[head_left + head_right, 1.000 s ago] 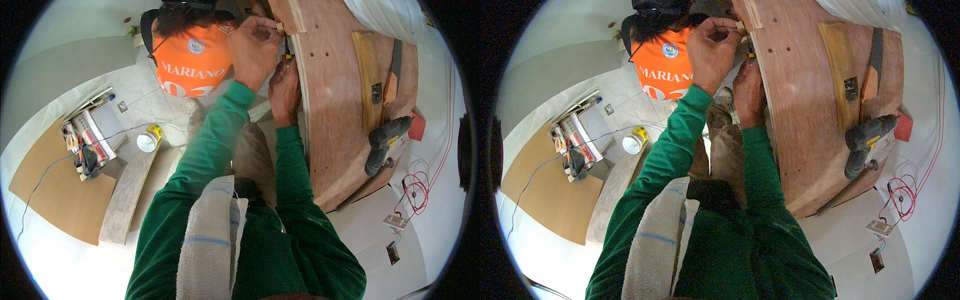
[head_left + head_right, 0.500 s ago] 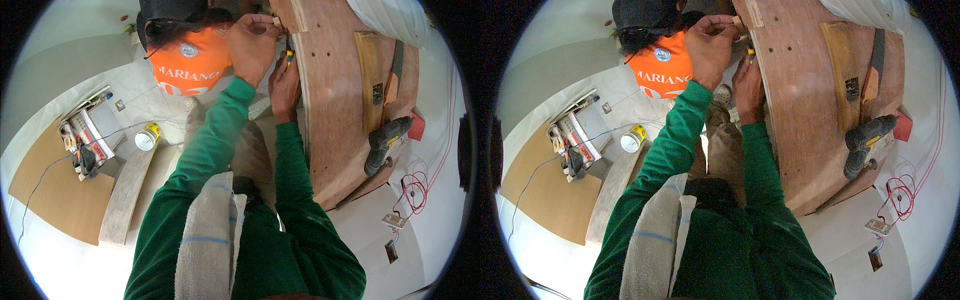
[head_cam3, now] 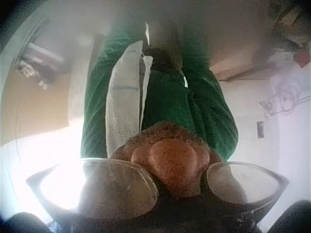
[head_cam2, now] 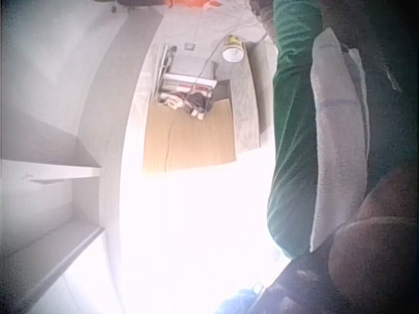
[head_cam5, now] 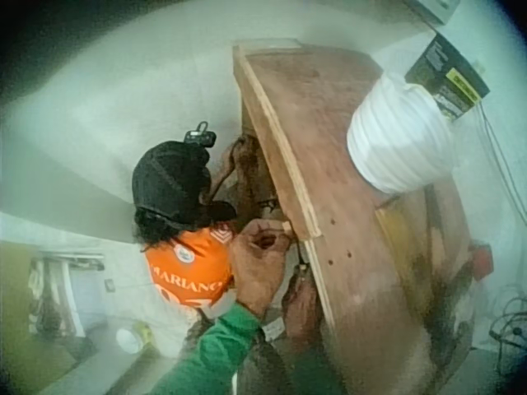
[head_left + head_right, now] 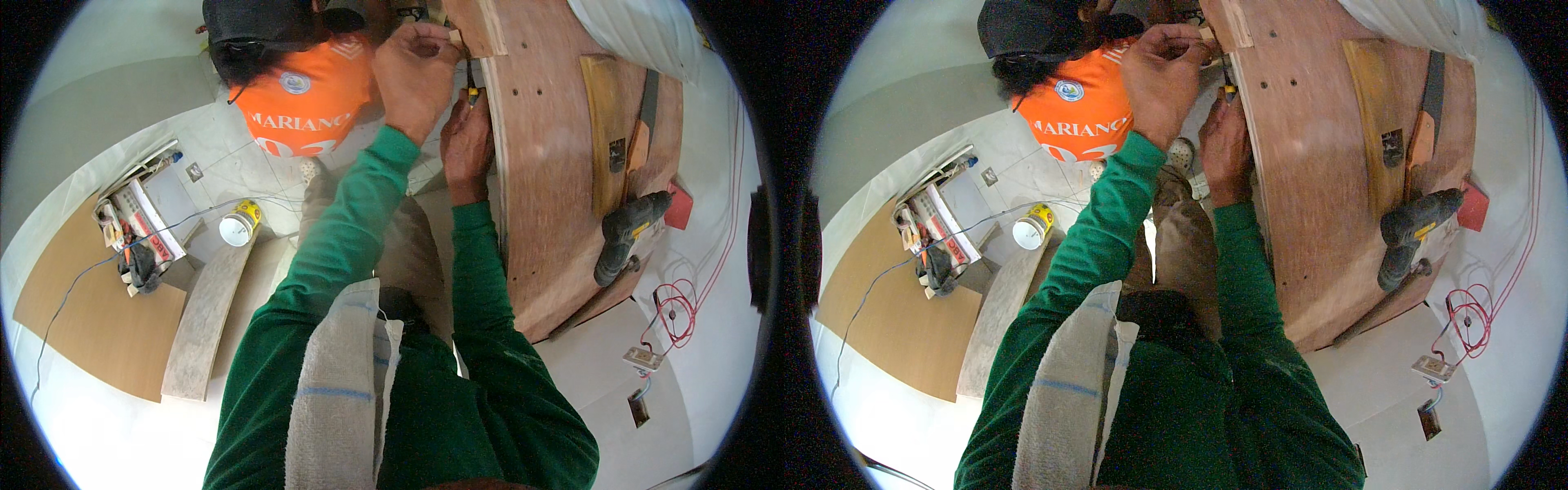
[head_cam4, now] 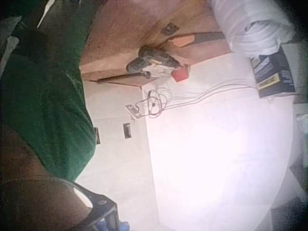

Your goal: The person uses a cordless drill to drive screws into a wooden cabinet frame, then hammers a small wooden block into place, and finally uses a utility knife to trim excess material. The task involves assembling and finishing a wooden furniture piece.

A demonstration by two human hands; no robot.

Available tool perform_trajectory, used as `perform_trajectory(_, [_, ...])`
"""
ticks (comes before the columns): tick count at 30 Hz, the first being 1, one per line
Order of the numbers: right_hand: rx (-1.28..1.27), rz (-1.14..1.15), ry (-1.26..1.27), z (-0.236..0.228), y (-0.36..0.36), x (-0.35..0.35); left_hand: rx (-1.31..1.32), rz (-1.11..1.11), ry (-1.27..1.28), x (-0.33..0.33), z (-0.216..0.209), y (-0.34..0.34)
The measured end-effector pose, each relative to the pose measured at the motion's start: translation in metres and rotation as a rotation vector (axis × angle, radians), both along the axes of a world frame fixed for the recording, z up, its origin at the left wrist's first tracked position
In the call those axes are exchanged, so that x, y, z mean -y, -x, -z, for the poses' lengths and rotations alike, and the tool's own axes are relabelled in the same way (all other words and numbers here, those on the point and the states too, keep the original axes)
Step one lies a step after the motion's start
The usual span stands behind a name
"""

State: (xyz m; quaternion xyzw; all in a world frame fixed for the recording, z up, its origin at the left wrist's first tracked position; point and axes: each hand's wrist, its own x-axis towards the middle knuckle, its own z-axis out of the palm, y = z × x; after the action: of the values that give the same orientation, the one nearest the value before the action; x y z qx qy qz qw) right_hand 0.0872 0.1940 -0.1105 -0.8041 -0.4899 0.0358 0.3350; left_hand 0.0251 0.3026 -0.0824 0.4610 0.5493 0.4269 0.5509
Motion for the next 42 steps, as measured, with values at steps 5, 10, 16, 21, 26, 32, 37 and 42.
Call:
perform_trajectory(5, [-0.092,-0.002,0.082,0.006,-0.001,-0.007,-0.026,-0.014,0.030,-0.008,0.009,0.000])
perform_trajectory(10, [-0.054,0.002,0.091,0.009,-0.001,-0.008,0.064,0.068,-0.123,0.001,0.014,0.006])
perform_trajectory(16, [-0.062,-0.023,0.081,0.010,-0.009,-0.002,-0.167,0.158,-0.375,0.010,0.001,0.010])
perform_trajectory(21, [-0.068,0.011,0.156,0.010,-0.009,0.002,-0.211,0.170,-0.416,0.012,-0.010,0.012])
perform_trajectory(26, [-0.040,0.031,0.058,0.007,-0.005,0.012,-0.181,0.181,-0.331,0.014,-0.011,0.008])
perform_trajectory(32, [-0.098,0.046,0.130,0.010,-0.008,0.026,-0.096,0.125,-0.195,0.014,-0.003,-0.001])
perform_trajectory(37, [-0.026,0.016,0.053,0.012,-0.011,0.026,-0.064,0.087,-0.156,0.006,0.006,-0.002])
perform_trajectory(42, [-0.004,0.010,0.152,0.008,-0.012,0.019,-0.054,0.112,-0.112,0.007,0.001,-0.001])
